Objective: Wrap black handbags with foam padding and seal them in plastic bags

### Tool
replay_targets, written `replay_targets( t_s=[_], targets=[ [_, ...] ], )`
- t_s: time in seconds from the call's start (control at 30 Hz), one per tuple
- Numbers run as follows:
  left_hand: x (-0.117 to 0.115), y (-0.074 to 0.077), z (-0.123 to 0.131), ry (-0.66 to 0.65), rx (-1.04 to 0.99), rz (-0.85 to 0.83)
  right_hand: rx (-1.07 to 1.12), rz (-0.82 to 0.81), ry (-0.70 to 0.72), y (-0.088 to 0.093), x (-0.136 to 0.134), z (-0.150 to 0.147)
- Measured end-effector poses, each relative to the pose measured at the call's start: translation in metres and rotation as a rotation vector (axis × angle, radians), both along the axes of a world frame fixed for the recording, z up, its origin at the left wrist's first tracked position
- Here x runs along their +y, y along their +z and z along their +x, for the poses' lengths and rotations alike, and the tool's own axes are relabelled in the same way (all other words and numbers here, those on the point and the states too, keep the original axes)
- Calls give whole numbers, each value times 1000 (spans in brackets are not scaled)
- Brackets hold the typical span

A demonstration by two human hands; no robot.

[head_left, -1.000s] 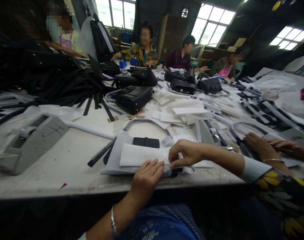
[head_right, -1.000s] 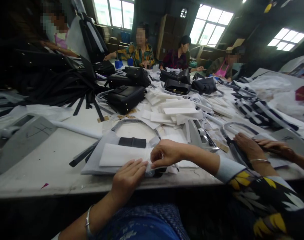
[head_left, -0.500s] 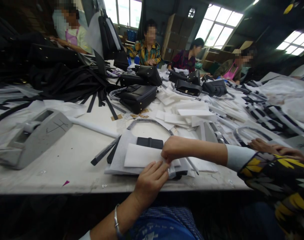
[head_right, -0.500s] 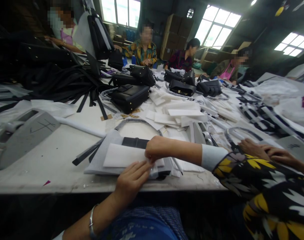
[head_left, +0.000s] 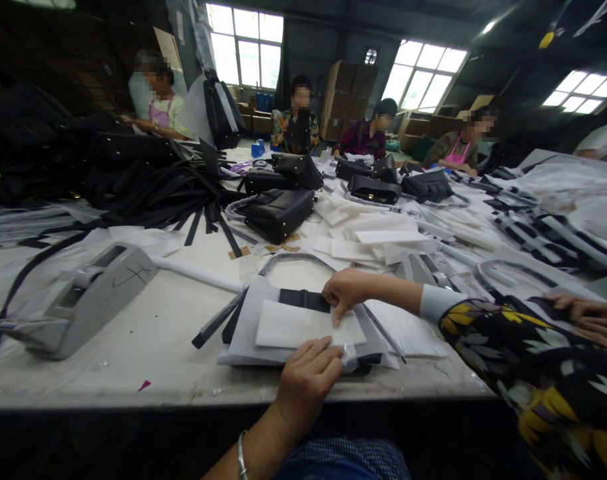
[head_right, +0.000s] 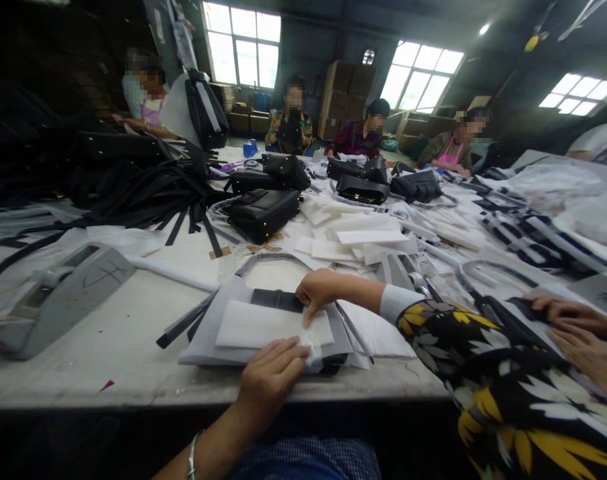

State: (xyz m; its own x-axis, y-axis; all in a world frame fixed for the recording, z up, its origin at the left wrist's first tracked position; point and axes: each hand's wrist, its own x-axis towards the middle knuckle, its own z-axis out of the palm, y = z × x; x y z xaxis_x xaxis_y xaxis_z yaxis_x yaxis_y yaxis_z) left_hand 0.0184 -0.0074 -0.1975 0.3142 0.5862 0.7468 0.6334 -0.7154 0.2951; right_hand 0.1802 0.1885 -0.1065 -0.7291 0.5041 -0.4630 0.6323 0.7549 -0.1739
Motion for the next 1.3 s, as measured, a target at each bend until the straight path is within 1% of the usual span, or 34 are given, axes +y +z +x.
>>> replay_targets(
  t_s=[0.07, 0.17, 0.23, 0.3, 0.37, 0.47, 0.53, 0.6, 0.7, 0.8, 0.87, 0.93, 1.0, 1.07, 1.13, 1.2, 1.27, 1.3],
  targets=[
    [1, -3, 1, 12, -3, 12, 32, -64, -81, -8, 12, 6],
    [2, -6, 2, 24, -4, 35, 49, -135, -125, -18, 26, 11],
    [2, -6, 2, 27, -4, 48, 77, -151, -162, -19, 31, 12],
    [2, -5, 2, 32, -1, 63, 121, -121, -213, -17, 31, 12],
    [2, -5, 2, 43, -2, 69, 176, -64, -263, -11, 24, 12],
    [2, -7, 2, 41, -1, 65, 252, -9, -300, -5, 0, 17],
    [2, -9, 2, 34, 5, 69, 262, -29, -295, -7, -17, 21],
    [2, -9, 2, 35, 14, 75, 244, -88, -295, -12, -28, 23],
    [2, -4, 1, 32, 33, 67, 242, -145, -318, -20, -27, 21],
    [2, 4, 0, 19, 39, 67, 300, -106, -349, -18, -26, 18],
    [2, 9, 0, 17, 43, 69, 365, -11, -403, -13, -39, 19],
    [1, 10, -1, 11, 49, 67, 438, 94, -445, -12, -68, 25],
    [0, 10, -1, 14, 53, 37, 506, 186, -383, -20, -106, 33],
    [-1, 9, -3, 22, 74, -17, 540, 314, -245, -34, -143, 40],
    [-1, 12, -7, 13, 135, -86, 539, 453, -166, -49, -169, 43],
    [-1, 20, -17, -41, 229, -125, 523, 540, -148, -60, -179, 44],
    [2, 34, -32, -87, 360, -107, 508, 573, -120, -63, -175, 45],
    [4, 41, -41, -84, 433, -78, 495, 580, -104, -62, -171, 47]
  ],
)
